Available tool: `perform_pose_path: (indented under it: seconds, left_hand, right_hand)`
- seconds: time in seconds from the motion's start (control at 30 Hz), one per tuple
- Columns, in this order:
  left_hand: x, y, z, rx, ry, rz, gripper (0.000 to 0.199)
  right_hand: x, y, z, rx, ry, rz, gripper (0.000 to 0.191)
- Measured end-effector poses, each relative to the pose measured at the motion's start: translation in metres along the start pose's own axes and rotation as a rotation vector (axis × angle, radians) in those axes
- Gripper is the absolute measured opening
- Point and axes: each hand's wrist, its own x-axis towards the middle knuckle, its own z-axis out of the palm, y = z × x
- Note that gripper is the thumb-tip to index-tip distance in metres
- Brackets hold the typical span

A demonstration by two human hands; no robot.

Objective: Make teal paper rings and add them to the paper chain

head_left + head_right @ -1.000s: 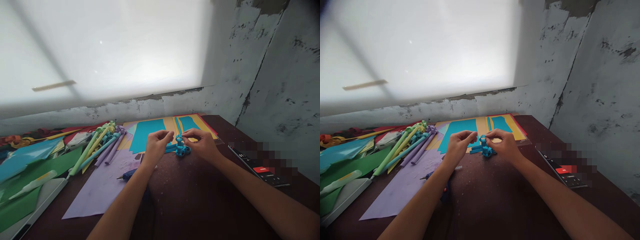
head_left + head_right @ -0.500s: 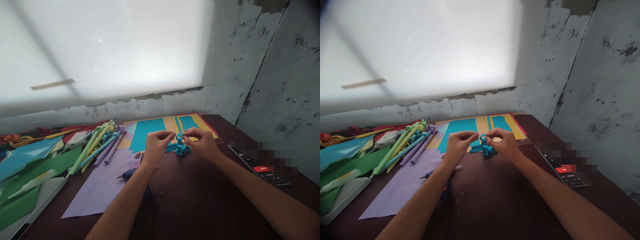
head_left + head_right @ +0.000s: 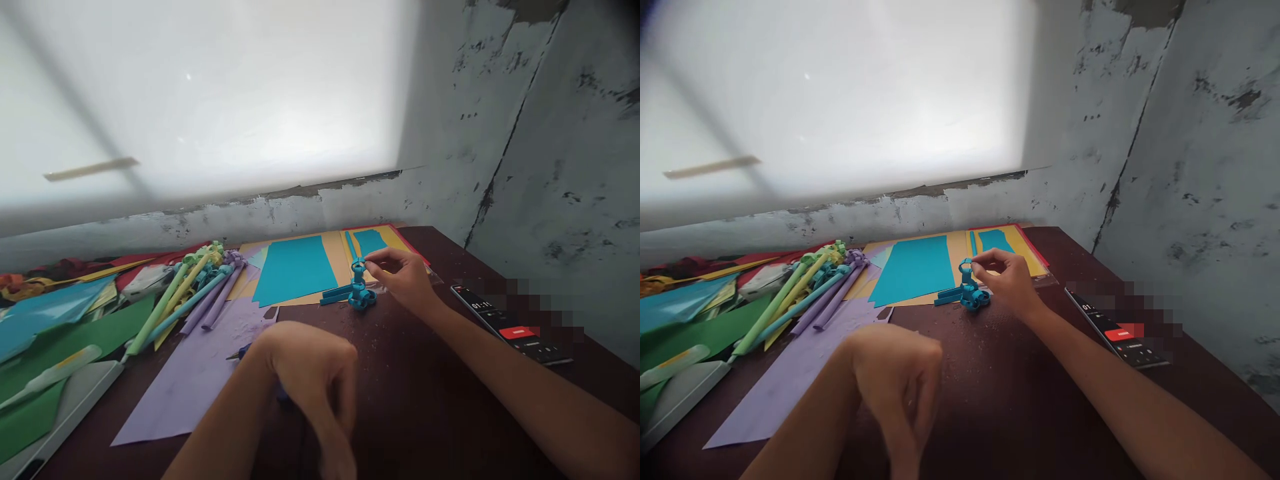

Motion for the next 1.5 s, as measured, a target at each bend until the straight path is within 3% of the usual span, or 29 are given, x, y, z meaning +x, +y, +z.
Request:
perform_pose_path:
  seconds: [0.07,0.1,0.13,0.17,0.2,0.3,0.33,0.37,0.57,0.7,0.87,1.07,1.3,1.4,1.5]
  left_hand:
    - [0.005,0.006,0.006,0.008,-0.003,0.101,0.058]
    - [0.007,0.007,0.006,0.013,0.05,0.135,0.065]
    - [0.009,0.005,0.004,0.008,0.162,0.17,0.054]
    - [0.01,0.002,0.0,0.014,0.33,0.173,0.035]
    - [0.012,-0.003,-0.005,0.026,0.578,0.198,0.026]
    - [0.017,-0.024,-0.024,0.204,1.398,0.266,0.024]
    - [0.02,-0.03,-0.029,0.312,1.587,0.238,0.019]
    - [0.023,-0.036,-0.033,0.417,1.677,0.205,0.016]
    - [0.035,-0.047,-0.036,0.612,1.634,0.09,0.014]
    - [0.038,-0.044,-0.032,0.645,1.74,0.116,0.01]
    - [0.043,-0.043,-0.03,0.786,1.776,-0.004,0.017]
    - [0.045,-0.04,-0.03,0.631,1.758,-0.077,0.016]
    - [0.045,-0.04,-0.032,0.393,1.738,0.058,0.014]
    - [0.041,-0.038,-0.036,0.045,1.699,0.258,0.016]
    - [0.03,-0.038,-0.042,-0.24,1.802,0.477,0.017]
  right_hand:
    - [0.001,0.001,-0.001,0.019,0.009,0.026,0.022]
    - [0.002,0.001,-0.001,0.034,0.014,0.035,0.023]
    - [0.002,0.002,-0.001,0.05,0.018,0.044,0.024]
    - [0.003,0.002,-0.001,0.06,0.018,0.05,0.024]
    - [0.003,0.002,-0.001,0.064,0.014,0.056,0.024]
    - [0.002,0.001,0.0,0.058,-0.027,0.078,0.022]
    - [0.001,0.0,0.001,0.062,-0.052,0.086,0.022]
    - [0.0,-0.001,0.002,0.073,-0.078,0.095,0.022]
    - [-0.005,-0.002,0.007,0.097,-0.155,0.122,0.027]
    - [-0.005,-0.001,0.008,0.094,-0.124,0.131,0.026]
    - [-0.006,-0.001,0.008,0.102,-0.077,0.123,0.025]
    - [-0.011,-0.002,0.012,0.084,-0.122,0.061,0.021]
    - [-0.012,-0.005,0.012,0.048,-0.138,0.037,0.017]
    - [-0.01,-0.003,0.011,0.027,-0.108,0.051,0.018]
    - [-0.008,0.001,0.01,-0.004,-0.08,0.047,0.018]
